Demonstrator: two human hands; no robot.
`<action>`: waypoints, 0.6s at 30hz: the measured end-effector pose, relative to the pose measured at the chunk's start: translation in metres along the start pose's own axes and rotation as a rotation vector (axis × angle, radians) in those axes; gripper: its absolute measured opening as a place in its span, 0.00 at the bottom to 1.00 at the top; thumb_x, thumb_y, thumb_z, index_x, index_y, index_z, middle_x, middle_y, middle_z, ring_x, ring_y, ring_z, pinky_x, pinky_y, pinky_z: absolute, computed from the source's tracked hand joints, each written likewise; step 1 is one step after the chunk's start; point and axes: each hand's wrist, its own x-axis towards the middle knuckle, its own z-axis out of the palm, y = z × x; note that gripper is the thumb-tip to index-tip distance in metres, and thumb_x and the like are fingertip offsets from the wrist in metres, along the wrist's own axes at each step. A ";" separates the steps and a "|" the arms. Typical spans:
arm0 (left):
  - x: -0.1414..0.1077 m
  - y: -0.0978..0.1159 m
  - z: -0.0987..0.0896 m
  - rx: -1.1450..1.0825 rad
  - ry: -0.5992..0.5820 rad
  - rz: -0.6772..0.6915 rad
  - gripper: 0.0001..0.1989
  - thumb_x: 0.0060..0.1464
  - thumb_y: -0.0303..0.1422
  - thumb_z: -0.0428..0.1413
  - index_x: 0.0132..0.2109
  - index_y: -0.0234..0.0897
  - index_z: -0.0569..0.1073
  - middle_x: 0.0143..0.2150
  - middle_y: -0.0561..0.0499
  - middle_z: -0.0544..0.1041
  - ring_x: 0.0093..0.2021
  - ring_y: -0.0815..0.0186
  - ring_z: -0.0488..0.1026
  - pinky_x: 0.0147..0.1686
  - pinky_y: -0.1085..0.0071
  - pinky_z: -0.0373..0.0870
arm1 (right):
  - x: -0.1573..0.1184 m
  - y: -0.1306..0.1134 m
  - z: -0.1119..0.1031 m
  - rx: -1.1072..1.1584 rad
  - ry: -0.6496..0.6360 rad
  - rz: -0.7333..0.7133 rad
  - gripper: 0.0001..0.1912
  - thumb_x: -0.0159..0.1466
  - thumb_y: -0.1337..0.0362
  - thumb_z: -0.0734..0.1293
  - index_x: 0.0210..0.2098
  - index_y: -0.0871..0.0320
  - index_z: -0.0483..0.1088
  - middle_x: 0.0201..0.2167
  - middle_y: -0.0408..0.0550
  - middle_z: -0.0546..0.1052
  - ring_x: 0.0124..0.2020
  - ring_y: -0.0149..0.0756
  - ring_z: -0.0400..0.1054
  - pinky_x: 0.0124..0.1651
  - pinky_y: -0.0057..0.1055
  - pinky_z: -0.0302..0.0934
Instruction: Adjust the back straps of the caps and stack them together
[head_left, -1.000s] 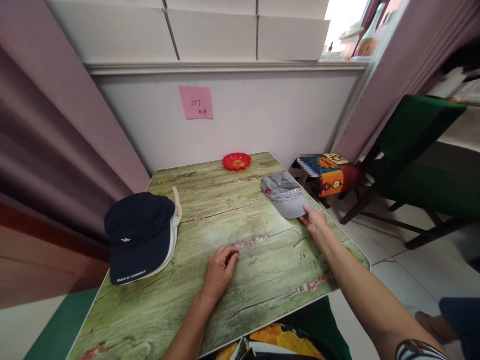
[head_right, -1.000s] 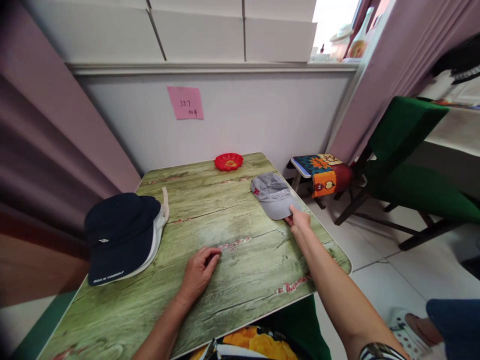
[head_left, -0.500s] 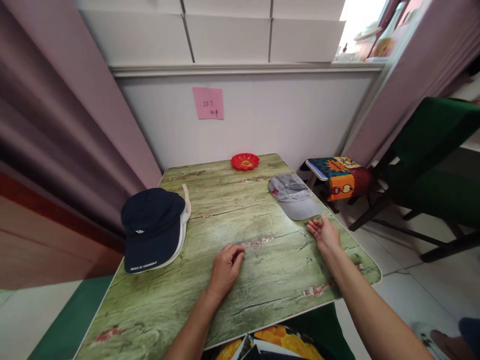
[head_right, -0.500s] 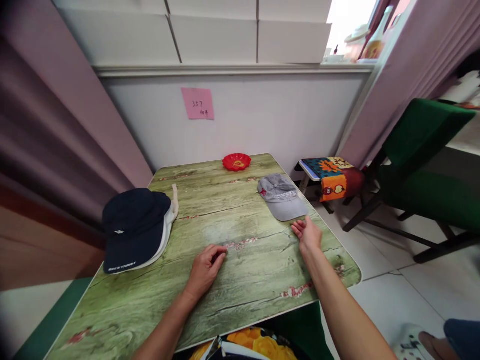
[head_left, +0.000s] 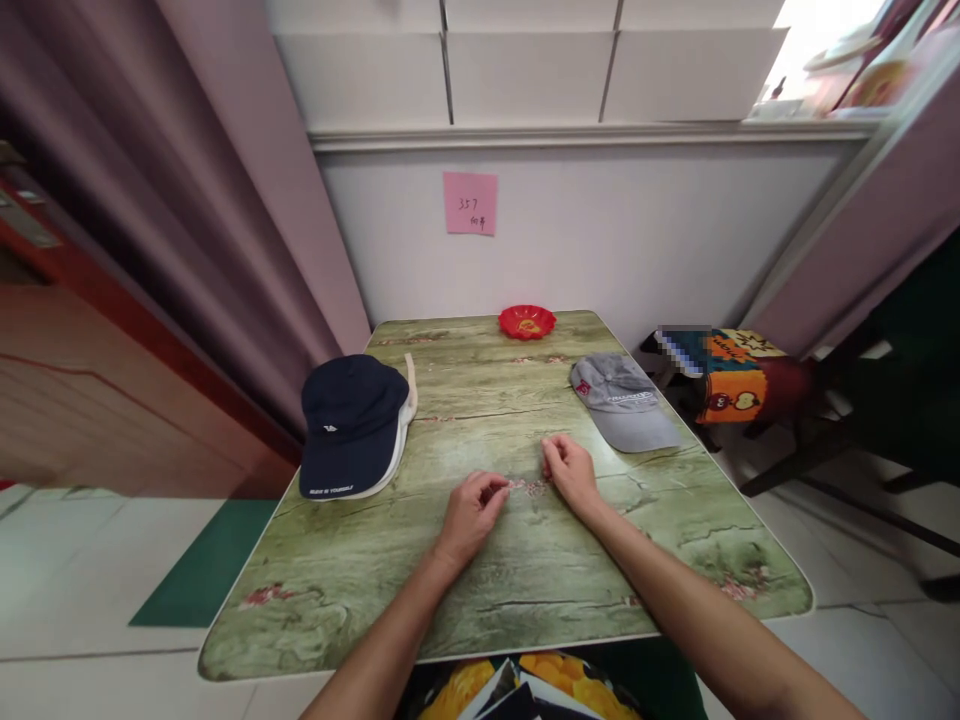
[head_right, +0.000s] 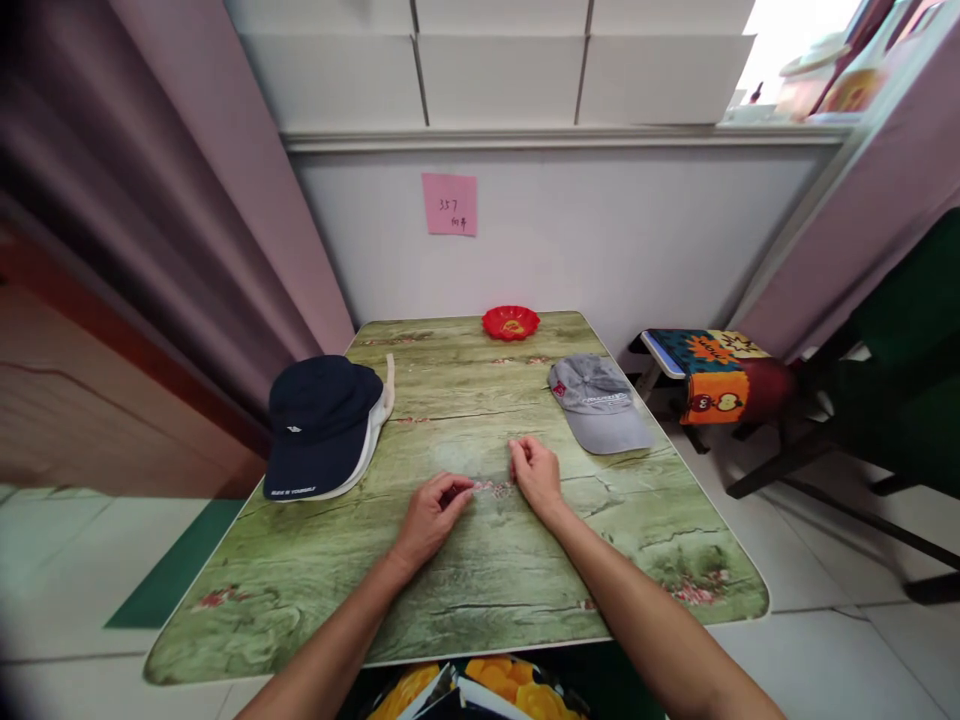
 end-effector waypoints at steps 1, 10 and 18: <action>0.003 0.000 -0.005 -0.009 0.037 -0.001 0.08 0.58 0.34 0.54 0.39 0.38 0.77 0.34 0.50 0.76 0.31 0.67 0.71 0.34 0.69 0.68 | 0.009 -0.002 0.009 -0.041 -0.008 -0.031 0.20 0.65 0.48 0.59 0.25 0.55 0.65 0.16 0.40 0.70 0.18 0.32 0.64 0.27 0.27 0.56; 0.082 0.005 -0.160 0.276 0.636 -0.007 0.10 0.51 0.37 0.59 0.39 0.38 0.78 0.35 0.51 0.75 0.31 0.67 0.70 0.36 0.69 0.69 | 0.062 -0.004 0.046 -0.252 0.062 -0.103 0.19 0.64 0.51 0.59 0.22 0.55 0.63 0.17 0.42 0.69 0.21 0.34 0.62 0.29 0.28 0.50; 0.121 -0.065 -0.275 0.518 0.616 -0.672 0.27 0.43 0.45 0.65 0.47 0.31 0.75 0.42 0.43 0.78 0.41 0.55 0.73 0.39 0.63 0.68 | 0.059 -0.001 0.043 -0.106 0.068 -0.096 0.20 0.65 0.48 0.58 0.24 0.55 0.65 0.18 0.42 0.71 0.21 0.34 0.64 0.29 0.28 0.53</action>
